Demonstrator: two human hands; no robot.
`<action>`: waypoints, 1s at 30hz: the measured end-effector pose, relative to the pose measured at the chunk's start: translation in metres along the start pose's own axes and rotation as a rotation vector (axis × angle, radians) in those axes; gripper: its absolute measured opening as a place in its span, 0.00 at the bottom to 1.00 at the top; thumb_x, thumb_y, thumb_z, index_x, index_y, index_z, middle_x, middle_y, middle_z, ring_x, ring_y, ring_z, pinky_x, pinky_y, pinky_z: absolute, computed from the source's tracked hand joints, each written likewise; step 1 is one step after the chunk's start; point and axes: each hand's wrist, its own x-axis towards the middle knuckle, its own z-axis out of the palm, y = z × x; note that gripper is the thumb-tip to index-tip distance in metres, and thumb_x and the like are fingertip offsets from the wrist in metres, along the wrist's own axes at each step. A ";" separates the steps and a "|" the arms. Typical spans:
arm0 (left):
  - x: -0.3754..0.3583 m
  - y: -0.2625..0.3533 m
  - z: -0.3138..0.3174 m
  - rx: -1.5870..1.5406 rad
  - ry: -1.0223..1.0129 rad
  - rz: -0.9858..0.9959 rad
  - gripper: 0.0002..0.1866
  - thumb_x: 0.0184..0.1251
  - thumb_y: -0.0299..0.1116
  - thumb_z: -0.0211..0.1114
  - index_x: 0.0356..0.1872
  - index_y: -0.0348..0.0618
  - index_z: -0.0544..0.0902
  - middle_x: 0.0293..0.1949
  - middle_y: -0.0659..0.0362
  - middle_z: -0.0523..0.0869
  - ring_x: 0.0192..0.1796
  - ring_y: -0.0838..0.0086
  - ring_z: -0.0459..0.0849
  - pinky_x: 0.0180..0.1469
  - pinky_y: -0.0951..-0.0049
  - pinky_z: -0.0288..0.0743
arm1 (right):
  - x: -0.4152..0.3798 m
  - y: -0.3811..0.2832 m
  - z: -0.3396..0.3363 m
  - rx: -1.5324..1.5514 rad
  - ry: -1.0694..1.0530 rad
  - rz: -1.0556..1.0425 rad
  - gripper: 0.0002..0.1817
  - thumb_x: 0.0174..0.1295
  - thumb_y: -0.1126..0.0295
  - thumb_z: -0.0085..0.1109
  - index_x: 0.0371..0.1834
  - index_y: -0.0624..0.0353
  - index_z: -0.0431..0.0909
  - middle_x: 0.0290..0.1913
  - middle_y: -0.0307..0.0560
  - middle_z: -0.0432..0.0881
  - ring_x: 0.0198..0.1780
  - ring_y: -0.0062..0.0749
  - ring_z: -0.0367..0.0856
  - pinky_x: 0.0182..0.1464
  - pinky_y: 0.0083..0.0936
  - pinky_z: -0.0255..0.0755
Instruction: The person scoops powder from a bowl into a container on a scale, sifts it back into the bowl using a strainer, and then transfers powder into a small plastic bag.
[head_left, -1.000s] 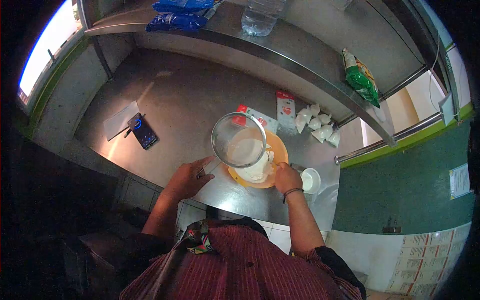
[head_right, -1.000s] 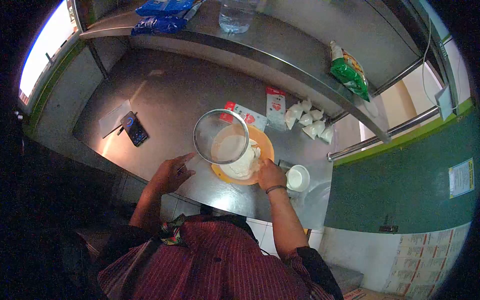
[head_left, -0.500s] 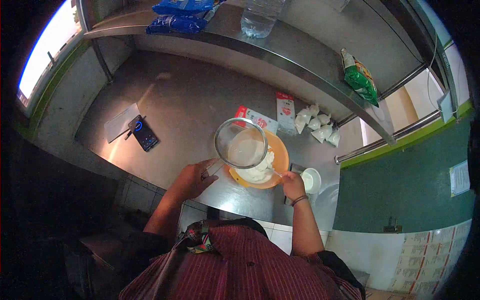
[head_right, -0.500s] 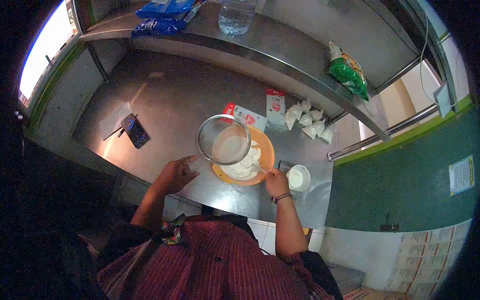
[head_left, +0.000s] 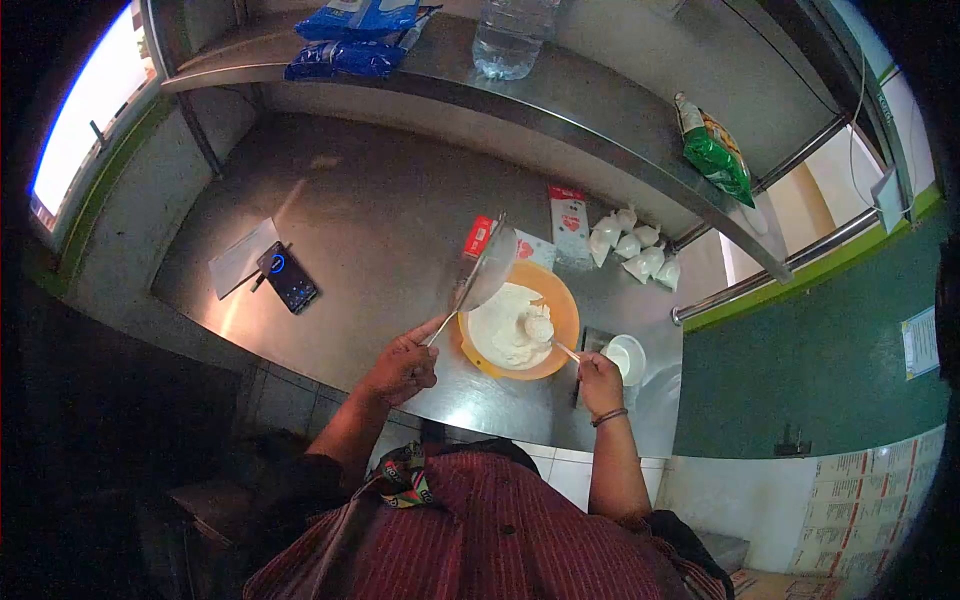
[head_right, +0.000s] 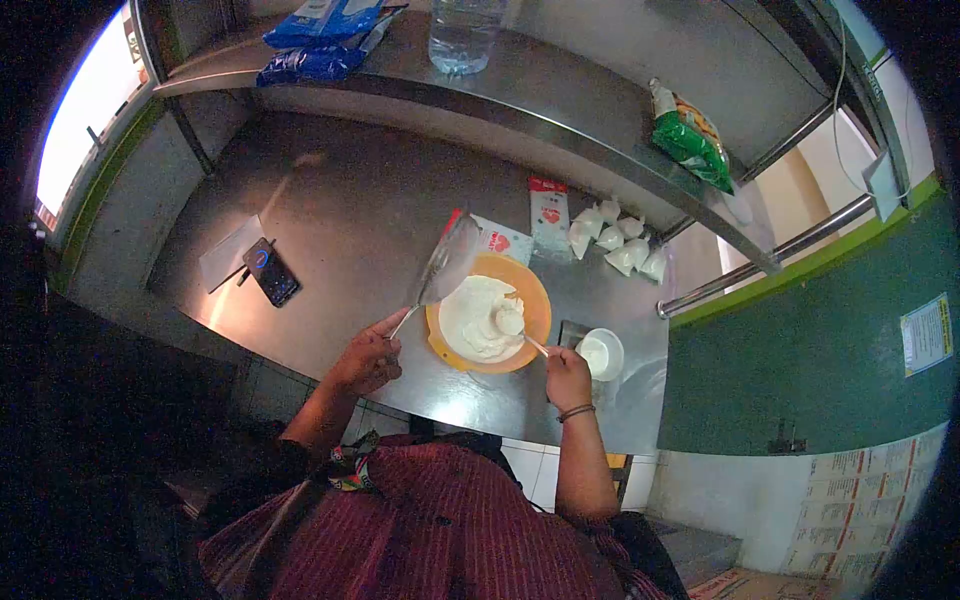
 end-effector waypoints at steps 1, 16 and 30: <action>-0.001 0.002 0.000 -0.009 -0.007 0.002 0.34 0.75 0.21 0.57 0.82 0.49 0.64 0.21 0.74 0.65 0.20 0.86 0.59 0.25 0.79 0.60 | 0.001 0.002 0.000 -0.009 0.004 -0.018 0.15 0.75 0.64 0.54 0.46 0.64 0.87 0.26 0.42 0.82 0.29 0.28 0.78 0.35 0.30 0.73; 0.020 -0.027 -0.030 -0.182 -0.090 -0.068 0.35 0.77 0.32 0.57 0.83 0.53 0.60 0.21 0.73 0.67 0.18 0.85 0.64 0.25 0.79 0.63 | -0.009 -0.013 0.000 0.020 0.022 0.055 0.15 0.76 0.63 0.56 0.48 0.65 0.86 0.27 0.40 0.82 0.30 0.26 0.78 0.36 0.28 0.72; 0.012 -0.001 -0.013 0.303 -0.157 -0.080 0.39 0.69 0.31 0.60 0.83 0.55 0.63 0.23 0.67 0.74 0.20 0.77 0.70 0.30 0.72 0.72 | -0.010 0.010 0.004 0.223 0.036 0.113 0.14 0.77 0.64 0.55 0.47 0.61 0.87 0.28 0.35 0.79 0.29 0.21 0.73 0.33 0.24 0.69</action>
